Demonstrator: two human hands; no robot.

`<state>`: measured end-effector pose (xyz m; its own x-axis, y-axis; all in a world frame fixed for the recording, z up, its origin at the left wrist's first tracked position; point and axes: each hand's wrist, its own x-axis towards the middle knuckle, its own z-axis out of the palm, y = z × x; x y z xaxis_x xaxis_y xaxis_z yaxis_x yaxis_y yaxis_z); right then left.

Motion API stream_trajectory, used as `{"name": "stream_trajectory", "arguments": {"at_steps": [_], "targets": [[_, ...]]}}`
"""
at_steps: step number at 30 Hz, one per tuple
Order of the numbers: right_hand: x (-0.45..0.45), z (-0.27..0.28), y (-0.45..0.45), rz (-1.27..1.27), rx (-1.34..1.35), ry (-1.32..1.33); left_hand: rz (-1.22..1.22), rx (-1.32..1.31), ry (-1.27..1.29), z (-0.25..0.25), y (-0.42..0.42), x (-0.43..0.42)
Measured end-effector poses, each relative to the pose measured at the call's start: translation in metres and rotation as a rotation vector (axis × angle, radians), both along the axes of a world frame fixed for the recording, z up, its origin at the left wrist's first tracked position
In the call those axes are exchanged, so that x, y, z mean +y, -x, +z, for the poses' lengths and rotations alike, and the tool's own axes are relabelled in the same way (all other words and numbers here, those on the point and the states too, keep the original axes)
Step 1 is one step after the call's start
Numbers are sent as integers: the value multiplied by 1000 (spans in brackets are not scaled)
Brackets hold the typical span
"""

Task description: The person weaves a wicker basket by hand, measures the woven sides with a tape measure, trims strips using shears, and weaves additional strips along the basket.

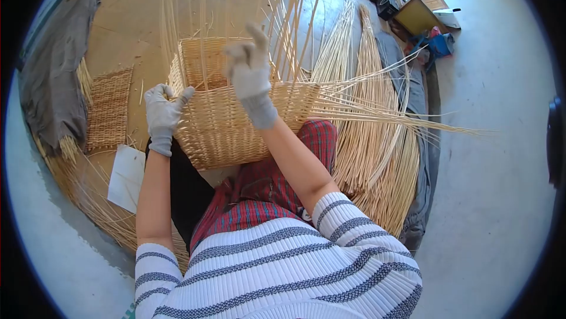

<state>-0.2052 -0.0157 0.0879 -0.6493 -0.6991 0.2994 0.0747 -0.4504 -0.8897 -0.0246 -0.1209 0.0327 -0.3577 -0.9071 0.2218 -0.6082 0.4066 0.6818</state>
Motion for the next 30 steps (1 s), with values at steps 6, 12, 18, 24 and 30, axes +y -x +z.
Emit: {"name": "stream_trajectory", "arguments": {"at_steps": [6,12,18,24,30], "targets": [[92,-72,17,-120,-180,-340,41,68,671,8,23,43],[59,-60,24,-439,353,-415,-363,-91,529,23,71,76],[50,-61,25,-687,967,-466,-448,-127,473,16,78,57],[72,-66,8,-608,656,-281,-445,-203,515,19,78,61],[70,-85,-11,-303,600,-195,-451,-211,509,21,78,63]]}}
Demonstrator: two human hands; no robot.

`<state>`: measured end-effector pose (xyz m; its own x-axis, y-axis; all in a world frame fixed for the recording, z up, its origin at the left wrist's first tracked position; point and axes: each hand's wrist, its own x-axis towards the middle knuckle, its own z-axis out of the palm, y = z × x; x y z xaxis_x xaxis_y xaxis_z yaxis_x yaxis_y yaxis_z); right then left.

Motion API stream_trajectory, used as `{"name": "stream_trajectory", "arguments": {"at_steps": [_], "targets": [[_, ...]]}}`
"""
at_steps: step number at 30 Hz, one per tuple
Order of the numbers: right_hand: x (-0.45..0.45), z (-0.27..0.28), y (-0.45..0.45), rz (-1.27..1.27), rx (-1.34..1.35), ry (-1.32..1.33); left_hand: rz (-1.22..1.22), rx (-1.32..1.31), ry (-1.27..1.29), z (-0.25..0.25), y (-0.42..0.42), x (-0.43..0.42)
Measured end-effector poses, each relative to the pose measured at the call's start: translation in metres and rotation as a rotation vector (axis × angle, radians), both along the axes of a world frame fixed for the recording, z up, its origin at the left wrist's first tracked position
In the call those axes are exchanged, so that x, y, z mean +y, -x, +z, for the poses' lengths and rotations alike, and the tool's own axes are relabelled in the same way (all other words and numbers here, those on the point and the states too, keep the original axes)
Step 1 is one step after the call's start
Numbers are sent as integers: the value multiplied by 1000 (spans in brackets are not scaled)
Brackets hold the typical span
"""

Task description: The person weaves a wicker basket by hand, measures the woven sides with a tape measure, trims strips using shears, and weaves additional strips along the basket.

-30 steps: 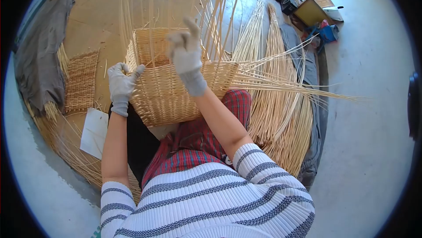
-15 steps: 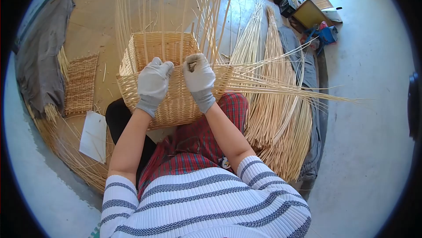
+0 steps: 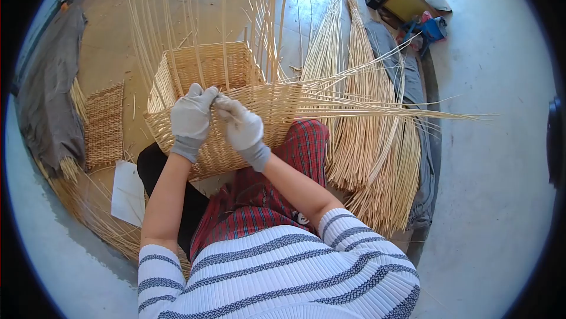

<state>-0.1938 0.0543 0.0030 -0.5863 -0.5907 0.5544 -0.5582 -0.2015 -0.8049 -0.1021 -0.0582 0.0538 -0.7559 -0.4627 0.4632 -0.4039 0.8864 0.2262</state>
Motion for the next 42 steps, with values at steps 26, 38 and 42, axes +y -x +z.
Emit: {"name": "stream_trajectory", "arguments": {"at_steps": [26,38,42], "targets": [[264,0,-17,526,413,-1356,74,-281,171,-30,20,5],[189,33,20,497,-201,-548,-840,22,-1824,-67,-21,147],[155,17,16,479,97,-553,-619,28,-1563,-70,-38,139]]}}
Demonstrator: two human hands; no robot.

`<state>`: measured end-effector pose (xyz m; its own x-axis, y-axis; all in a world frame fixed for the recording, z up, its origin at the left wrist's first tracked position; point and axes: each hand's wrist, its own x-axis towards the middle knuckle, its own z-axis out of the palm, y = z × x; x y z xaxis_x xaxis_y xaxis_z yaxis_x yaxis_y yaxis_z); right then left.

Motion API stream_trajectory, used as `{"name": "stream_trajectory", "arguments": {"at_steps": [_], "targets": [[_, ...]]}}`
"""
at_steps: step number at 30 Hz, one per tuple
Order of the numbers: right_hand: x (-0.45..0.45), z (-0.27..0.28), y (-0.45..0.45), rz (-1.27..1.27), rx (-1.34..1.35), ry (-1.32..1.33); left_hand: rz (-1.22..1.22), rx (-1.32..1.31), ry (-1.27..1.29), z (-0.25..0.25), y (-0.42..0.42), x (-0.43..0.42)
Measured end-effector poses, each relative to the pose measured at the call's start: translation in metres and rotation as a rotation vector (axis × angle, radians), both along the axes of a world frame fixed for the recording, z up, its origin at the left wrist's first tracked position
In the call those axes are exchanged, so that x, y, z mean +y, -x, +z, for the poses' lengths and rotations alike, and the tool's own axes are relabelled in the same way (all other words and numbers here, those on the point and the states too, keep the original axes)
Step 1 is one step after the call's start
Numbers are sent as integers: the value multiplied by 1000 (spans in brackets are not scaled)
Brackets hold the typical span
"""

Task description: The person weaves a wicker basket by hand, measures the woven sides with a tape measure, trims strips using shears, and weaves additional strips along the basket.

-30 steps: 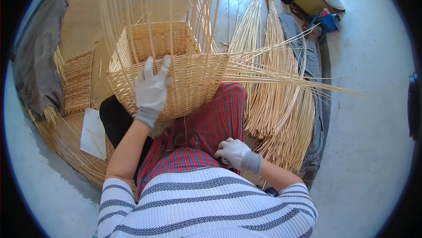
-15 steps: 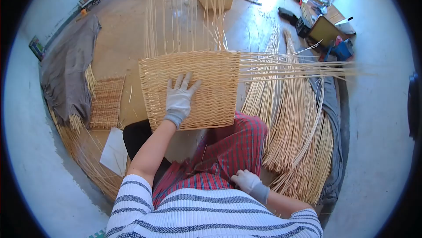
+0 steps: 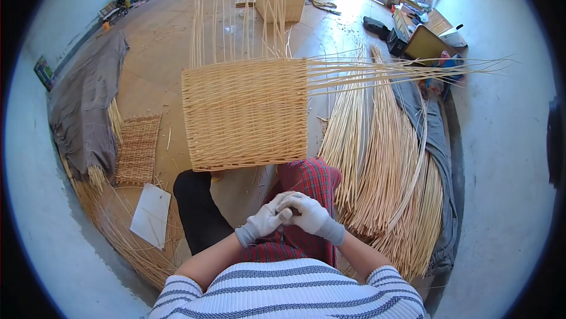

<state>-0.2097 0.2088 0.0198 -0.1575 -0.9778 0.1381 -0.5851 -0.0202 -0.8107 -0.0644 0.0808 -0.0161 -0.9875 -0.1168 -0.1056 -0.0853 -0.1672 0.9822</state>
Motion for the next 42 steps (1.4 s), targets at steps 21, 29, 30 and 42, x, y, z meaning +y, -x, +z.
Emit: {"name": "stream_trajectory", "arguments": {"at_steps": [21,29,30,42], "targets": [[27,-78,23,-729,-472,342,604,172,-172,35,68,-137],[9,-78,8,-714,-435,442,767,2,-383,-23,96,-142],[6,-75,8,-722,-446,413,794,6,-381,-41,86,-125],[3,-79,5,-707,-311,432,801,-202,-456,-77,58,-70]]}}
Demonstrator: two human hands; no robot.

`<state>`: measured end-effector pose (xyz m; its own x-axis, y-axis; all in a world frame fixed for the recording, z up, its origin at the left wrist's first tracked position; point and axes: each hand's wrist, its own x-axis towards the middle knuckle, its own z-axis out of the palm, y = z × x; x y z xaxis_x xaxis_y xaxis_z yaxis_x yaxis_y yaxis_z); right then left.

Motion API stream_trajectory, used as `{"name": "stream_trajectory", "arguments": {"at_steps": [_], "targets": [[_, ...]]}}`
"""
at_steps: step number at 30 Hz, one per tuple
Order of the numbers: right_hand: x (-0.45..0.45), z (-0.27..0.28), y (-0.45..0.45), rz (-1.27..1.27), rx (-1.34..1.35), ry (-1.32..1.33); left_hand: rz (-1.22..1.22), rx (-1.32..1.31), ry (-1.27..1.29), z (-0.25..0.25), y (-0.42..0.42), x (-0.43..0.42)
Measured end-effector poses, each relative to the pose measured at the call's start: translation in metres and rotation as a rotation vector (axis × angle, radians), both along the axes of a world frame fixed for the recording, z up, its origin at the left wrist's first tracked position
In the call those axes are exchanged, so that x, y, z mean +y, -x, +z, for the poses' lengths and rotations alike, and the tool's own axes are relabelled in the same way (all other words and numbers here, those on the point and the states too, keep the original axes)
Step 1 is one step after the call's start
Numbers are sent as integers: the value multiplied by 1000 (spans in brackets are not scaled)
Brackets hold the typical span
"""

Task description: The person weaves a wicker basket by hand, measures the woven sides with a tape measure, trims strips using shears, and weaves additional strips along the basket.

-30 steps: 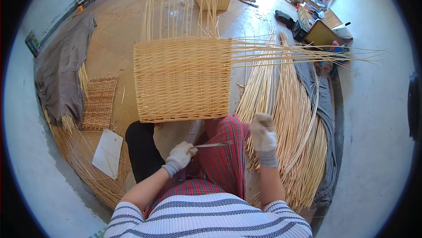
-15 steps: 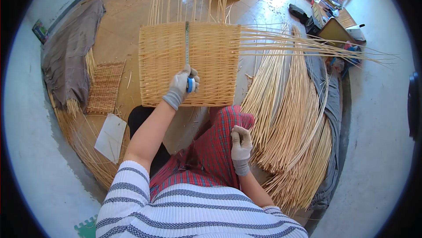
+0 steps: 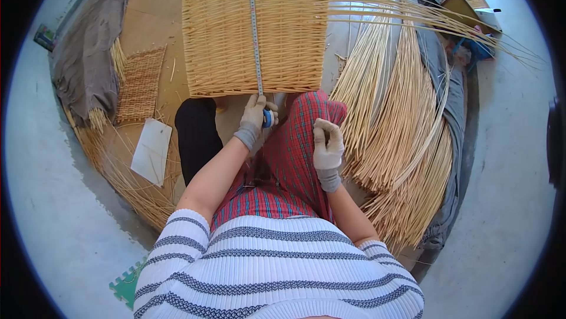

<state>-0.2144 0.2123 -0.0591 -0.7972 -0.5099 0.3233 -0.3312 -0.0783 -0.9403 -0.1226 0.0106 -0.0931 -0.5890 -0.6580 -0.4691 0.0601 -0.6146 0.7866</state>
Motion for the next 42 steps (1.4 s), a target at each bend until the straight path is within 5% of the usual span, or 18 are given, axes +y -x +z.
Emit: {"name": "stream_trajectory", "arguments": {"at_steps": [7,16,24,26,28,42], "targets": [[0,4,-4,-25,73,-65,30,24,-4,-11,-1,0],[1,9,1,-141,186,-80,-68,-8,389,-16,18,11],[18,-3,13,-204,206,-94,-125,6,107,0,52,40],[27,1,18,-211,214,-98,-59,288,-188,-19,63,40],[40,6,18,-233,176,-158,-155,131,-57,10,60,43],[45,-9,22,-234,158,-135,-151,68,-76,2,63,35]]}}
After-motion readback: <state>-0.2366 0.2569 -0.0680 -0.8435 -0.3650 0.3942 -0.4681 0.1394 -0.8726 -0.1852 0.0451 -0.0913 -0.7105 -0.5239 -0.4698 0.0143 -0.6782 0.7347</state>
